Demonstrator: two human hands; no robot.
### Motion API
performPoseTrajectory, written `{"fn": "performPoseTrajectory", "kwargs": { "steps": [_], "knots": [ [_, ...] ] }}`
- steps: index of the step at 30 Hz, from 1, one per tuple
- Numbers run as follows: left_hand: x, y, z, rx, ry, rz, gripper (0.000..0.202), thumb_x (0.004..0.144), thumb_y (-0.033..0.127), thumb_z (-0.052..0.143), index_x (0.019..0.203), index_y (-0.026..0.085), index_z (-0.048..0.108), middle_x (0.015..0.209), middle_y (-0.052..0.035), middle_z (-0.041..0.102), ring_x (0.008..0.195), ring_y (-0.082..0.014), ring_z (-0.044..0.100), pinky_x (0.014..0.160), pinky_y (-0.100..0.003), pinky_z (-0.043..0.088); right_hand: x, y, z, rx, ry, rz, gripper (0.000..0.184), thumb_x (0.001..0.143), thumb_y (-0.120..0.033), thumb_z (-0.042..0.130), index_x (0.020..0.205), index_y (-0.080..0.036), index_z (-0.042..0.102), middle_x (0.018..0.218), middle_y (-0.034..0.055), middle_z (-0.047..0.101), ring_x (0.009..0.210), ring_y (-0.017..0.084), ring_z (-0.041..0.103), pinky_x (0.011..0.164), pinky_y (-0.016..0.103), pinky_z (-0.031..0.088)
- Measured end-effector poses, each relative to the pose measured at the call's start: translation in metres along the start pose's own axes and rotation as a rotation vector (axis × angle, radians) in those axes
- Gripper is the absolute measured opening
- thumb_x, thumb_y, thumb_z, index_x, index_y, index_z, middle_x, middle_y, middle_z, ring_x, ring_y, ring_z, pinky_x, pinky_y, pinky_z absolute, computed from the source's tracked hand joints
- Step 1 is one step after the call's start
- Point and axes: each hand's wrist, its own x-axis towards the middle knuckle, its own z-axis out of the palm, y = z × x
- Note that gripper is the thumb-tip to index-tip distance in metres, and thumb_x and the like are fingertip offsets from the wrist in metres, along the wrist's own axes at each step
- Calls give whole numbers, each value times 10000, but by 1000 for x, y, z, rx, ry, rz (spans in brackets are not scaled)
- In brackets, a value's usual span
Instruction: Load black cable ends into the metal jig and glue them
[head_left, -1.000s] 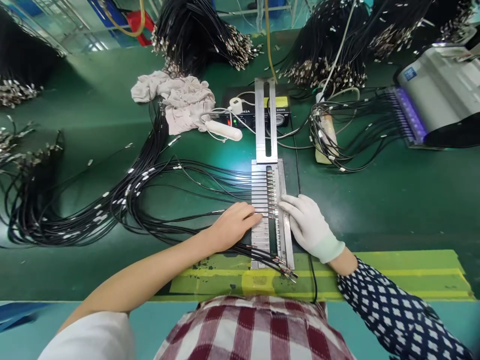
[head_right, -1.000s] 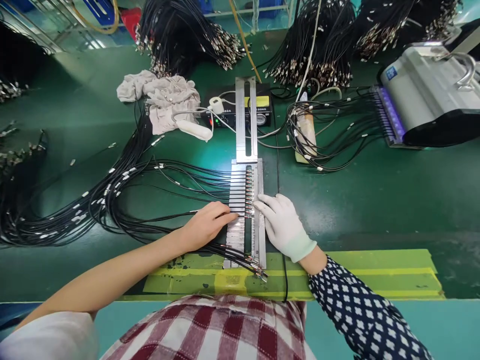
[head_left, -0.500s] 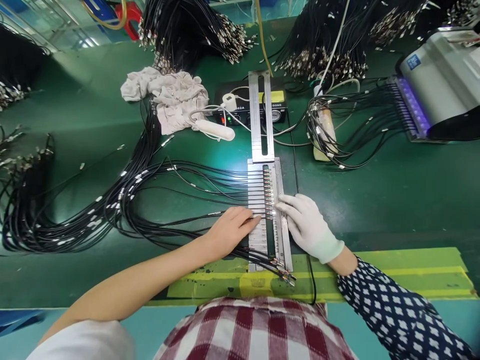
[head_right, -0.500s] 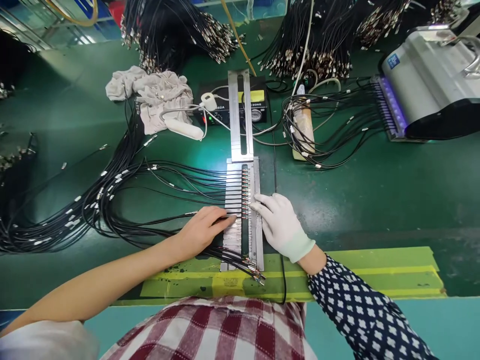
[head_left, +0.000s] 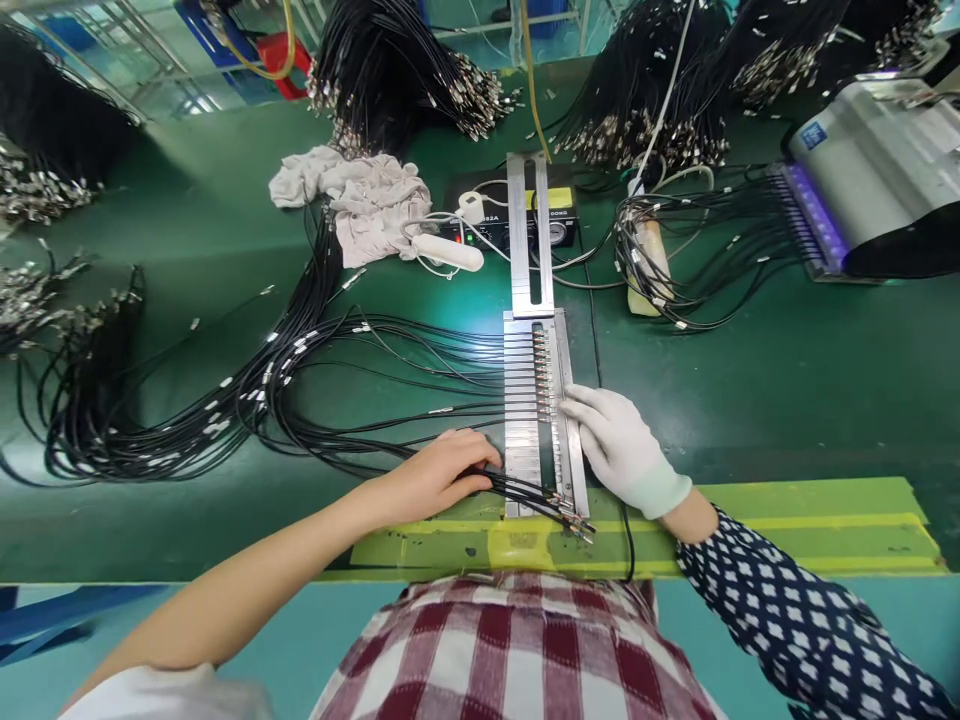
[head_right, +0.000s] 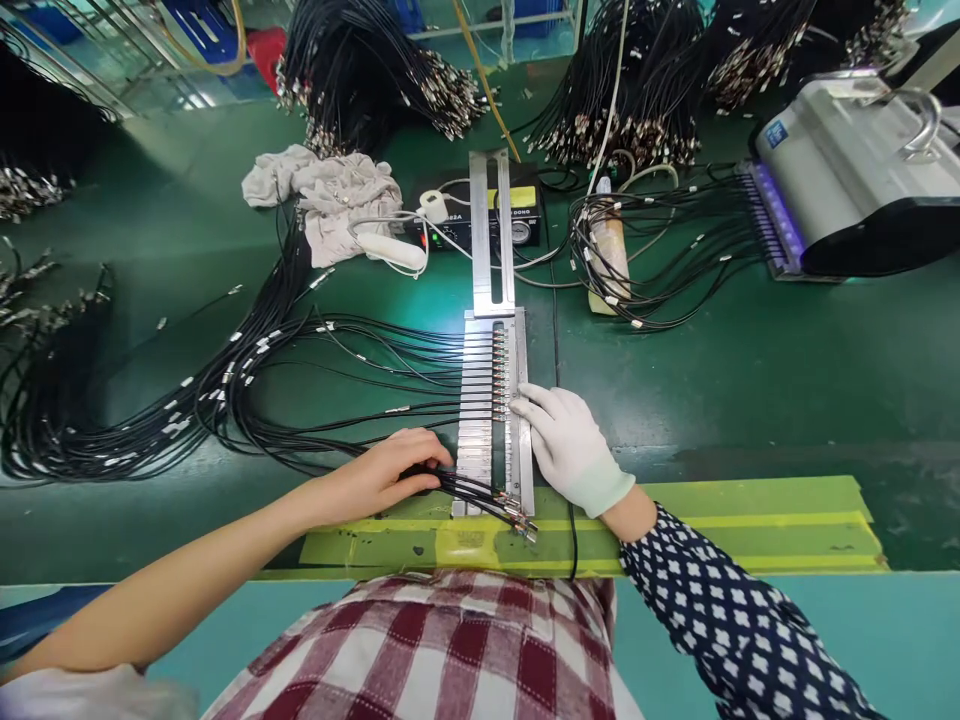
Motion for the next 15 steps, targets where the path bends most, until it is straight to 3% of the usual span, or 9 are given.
{"fn": "performPoseTrajectory", "kwargs": {
  "steps": [3,6,12,15],
  "knots": [
    [-6,1,4,-103,59,-70,100,938,221,556,897,186,640,911,-37,620,859,-157,585,768,-268,487,-2,-1,1,9,21,20,393,947,-144,450,1321,-219,544,1375,113,573,1247,280,537,1042,509,455],
    [-3,1,8,-167,100,-138,78,880,188,604,808,180,633,869,-25,605,778,-141,582,697,-250,485,-1,0,2,17,40,29,394,943,-153,465,1323,-221,545,1358,110,587,1240,275,548,1037,499,467],
    [0,-2,5,-193,102,-183,98,881,184,588,785,180,612,807,-2,601,741,-131,551,682,-245,462,1,-1,0,28,52,20,354,955,-143,465,1290,-210,556,1348,111,595,1238,263,555,1036,483,471],
    [-1,-3,4,-211,80,-199,80,901,218,579,926,188,649,796,8,579,713,-123,536,659,-235,450,1,-1,-1,37,56,23,345,958,-145,459,1282,-205,562,1343,113,598,1242,262,553,1042,481,468]
  ]
}}
